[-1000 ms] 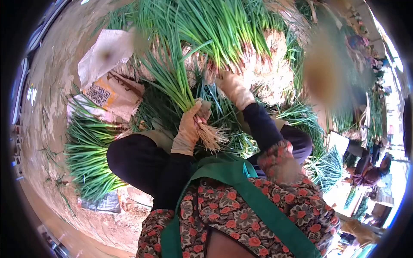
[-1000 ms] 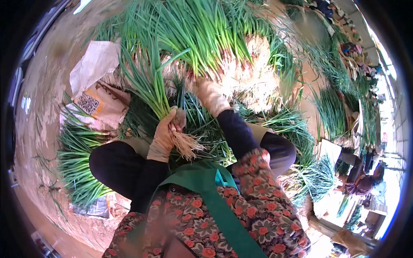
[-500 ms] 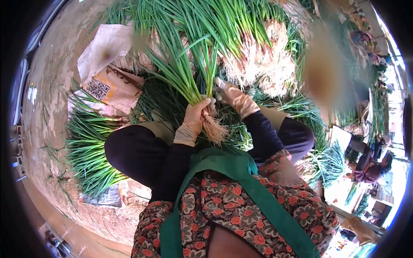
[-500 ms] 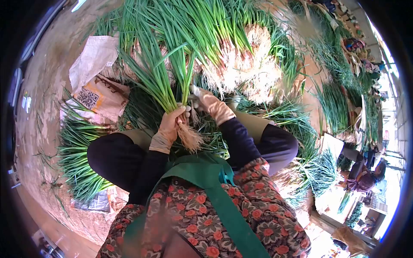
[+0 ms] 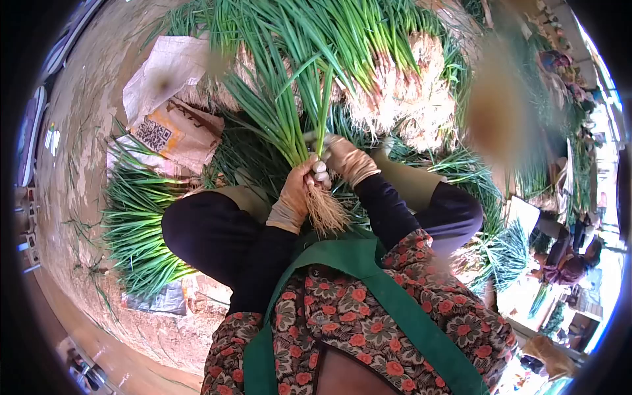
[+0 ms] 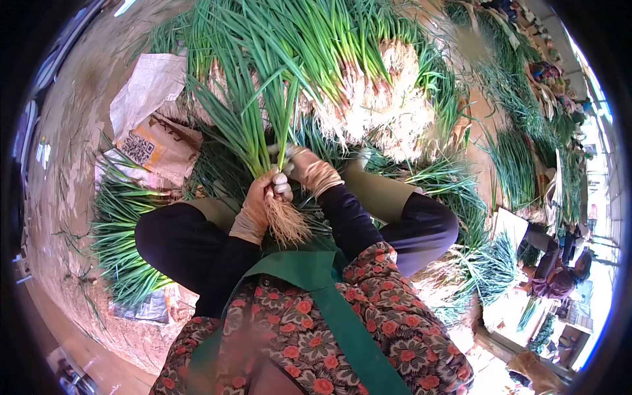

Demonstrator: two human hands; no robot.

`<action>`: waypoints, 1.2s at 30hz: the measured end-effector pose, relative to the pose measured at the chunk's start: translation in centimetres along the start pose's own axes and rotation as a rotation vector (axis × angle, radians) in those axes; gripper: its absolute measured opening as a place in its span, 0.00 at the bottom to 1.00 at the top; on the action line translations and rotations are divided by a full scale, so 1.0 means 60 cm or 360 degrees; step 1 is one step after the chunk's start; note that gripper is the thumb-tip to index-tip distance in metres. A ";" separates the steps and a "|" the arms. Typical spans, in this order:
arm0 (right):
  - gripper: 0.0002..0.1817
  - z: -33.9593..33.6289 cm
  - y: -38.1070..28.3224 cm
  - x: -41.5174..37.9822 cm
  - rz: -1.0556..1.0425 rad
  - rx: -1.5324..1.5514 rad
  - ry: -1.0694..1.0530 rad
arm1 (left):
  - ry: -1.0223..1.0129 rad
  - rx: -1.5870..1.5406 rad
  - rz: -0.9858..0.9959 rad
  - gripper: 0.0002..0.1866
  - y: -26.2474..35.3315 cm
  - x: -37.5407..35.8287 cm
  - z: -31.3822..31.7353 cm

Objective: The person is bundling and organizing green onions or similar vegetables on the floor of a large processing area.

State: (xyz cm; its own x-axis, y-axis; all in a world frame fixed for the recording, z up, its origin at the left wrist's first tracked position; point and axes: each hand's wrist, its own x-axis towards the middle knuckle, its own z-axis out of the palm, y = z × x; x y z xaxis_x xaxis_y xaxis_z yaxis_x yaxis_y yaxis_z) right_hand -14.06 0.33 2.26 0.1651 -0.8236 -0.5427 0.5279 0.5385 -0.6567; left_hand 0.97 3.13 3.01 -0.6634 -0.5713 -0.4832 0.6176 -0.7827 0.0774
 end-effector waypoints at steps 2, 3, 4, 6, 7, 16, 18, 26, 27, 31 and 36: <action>0.16 0.015 -0.017 -0.010 0.0023 0.0415 -0.0091 | -0.0081 -0.0016 -0.0037 0.08 -0.002 -0.002 0.001; 0.15 0.013 -0.017 0.005 0.0044 0.0463 -0.0068 | -0.0131 -0.0012 -0.0059 0.08 0.001 0.000 0.005; 0.15 0.014 -0.009 0.015 -0.0010 0.0455 0.0137 | -0.0211 -0.0017 -0.0076 0.07 0.004 -0.001 0.004; 0.16 -0.009 0.012 0.035 0.0065 0.0395 0.0107 | -0.0271 0.0008 -0.0051 0.08 0.003 -0.003 0.010; 0.16 0.020 -0.002 0.019 0.0110 0.0363 0.0093 | -0.0298 0.0014 -0.0037 0.09 0.002 -0.004 0.011; 0.15 -0.100 0.133 -0.022 -0.0332 -0.2356 -0.0754 | -0.0537 -0.0338 0.0017 0.13 0.030 -0.016 0.019; 0.14 -0.083 0.070 -0.019 -0.0417 -0.3410 -0.0714 | -0.0468 -0.0230 0.0005 0.14 0.039 -0.008 0.012; 0.31 -0.080 -0.024 0.093 -0.0429 -0.2150 0.0521 | 0.0434 0.0627 0.0289 0.14 0.005 0.052 -0.057; 0.31 -0.072 -0.011 0.093 -0.0519 -0.2031 0.0449 | 0.0482 0.0698 0.0324 0.13 0.003 0.060 -0.071; 0.17 -0.020 0.002 0.037 -0.0240 -0.0945 0.0177 | 0.0330 0.0481 0.0262 0.07 0.001 0.049 -0.065; 0.13 -0.011 0.029 0.016 0.0136 -0.0073 0.0446 | 0.0126 0.0325 0.0313 0.07 -0.011 0.056 -0.052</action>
State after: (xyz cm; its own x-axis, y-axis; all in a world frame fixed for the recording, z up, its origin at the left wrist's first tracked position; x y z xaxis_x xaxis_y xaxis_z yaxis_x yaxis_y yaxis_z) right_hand -13.54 0.59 0.22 -0.0325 -0.6970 -0.7163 0.4830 0.6165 -0.6218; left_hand -0.36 2.49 -1.36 -0.4993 -0.7023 -0.5074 0.6279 -0.6969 0.3466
